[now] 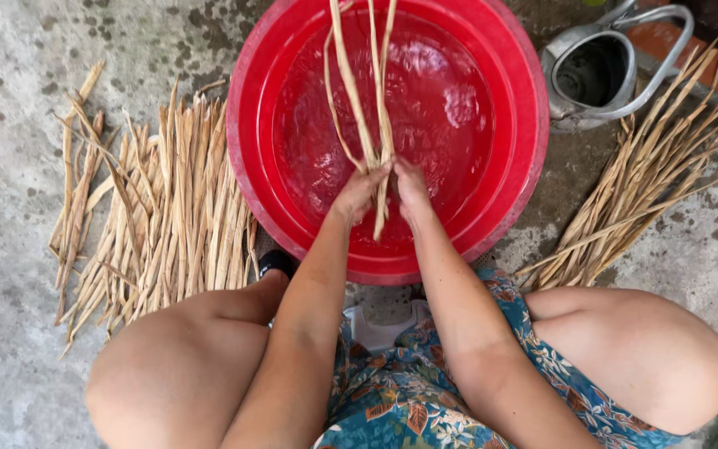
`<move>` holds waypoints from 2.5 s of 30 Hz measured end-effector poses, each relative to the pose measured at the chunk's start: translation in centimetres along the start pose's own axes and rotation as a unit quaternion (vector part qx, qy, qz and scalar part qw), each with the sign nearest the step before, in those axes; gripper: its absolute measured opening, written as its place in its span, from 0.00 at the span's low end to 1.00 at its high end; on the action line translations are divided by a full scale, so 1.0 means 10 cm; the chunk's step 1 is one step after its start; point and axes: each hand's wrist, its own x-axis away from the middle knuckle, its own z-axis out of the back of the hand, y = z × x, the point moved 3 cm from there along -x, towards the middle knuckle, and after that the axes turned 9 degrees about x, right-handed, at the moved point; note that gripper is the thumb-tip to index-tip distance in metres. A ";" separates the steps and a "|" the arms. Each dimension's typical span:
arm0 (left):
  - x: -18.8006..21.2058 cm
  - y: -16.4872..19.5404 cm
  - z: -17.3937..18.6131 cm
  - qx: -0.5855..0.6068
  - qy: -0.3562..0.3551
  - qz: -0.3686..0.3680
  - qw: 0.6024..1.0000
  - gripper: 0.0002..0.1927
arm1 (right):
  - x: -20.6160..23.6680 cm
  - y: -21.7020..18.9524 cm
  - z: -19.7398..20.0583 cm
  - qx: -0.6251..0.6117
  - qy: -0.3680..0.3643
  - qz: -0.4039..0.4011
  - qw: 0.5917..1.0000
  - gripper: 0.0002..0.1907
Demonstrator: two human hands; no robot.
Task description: The person repeatedly picks up bundles of dried sticks from the floor, submerges them in a red bucket of water, and rubs them with both hands. The person then places the wet sticks back on the floor and repeats the process with new bundles.
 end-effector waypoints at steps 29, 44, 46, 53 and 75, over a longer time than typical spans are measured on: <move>-0.22 -0.13 0.31 0.049 0.202 -0.140 0.968 0.15 | -0.10 0.17 0.42 -0.037 0.253 -0.003 0.967 0.13; -0.30 -0.63 -0.31 -0.480 0.037 -0.021 0.876 0.21 | -0.06 0.09 0.17 0.017 -0.173 -0.075 0.982 0.18; -0.08 -0.46 -0.49 -0.536 0.026 -0.046 0.843 0.23 | -0.07 -0.01 0.25 -0.097 -0.177 -0.083 0.976 0.16; 1.33 0.73 -1.12 -0.505 0.054 -0.069 0.859 0.21 | -0.17 -0.64 0.53 -0.446 -0.114 -0.063 0.885 0.17; 1.60 1.10 -1.00 -0.405 0.101 -0.052 0.907 0.23 | 0.69 -1.18 -0.02 -0.234 -0.176 0.099 0.951 0.31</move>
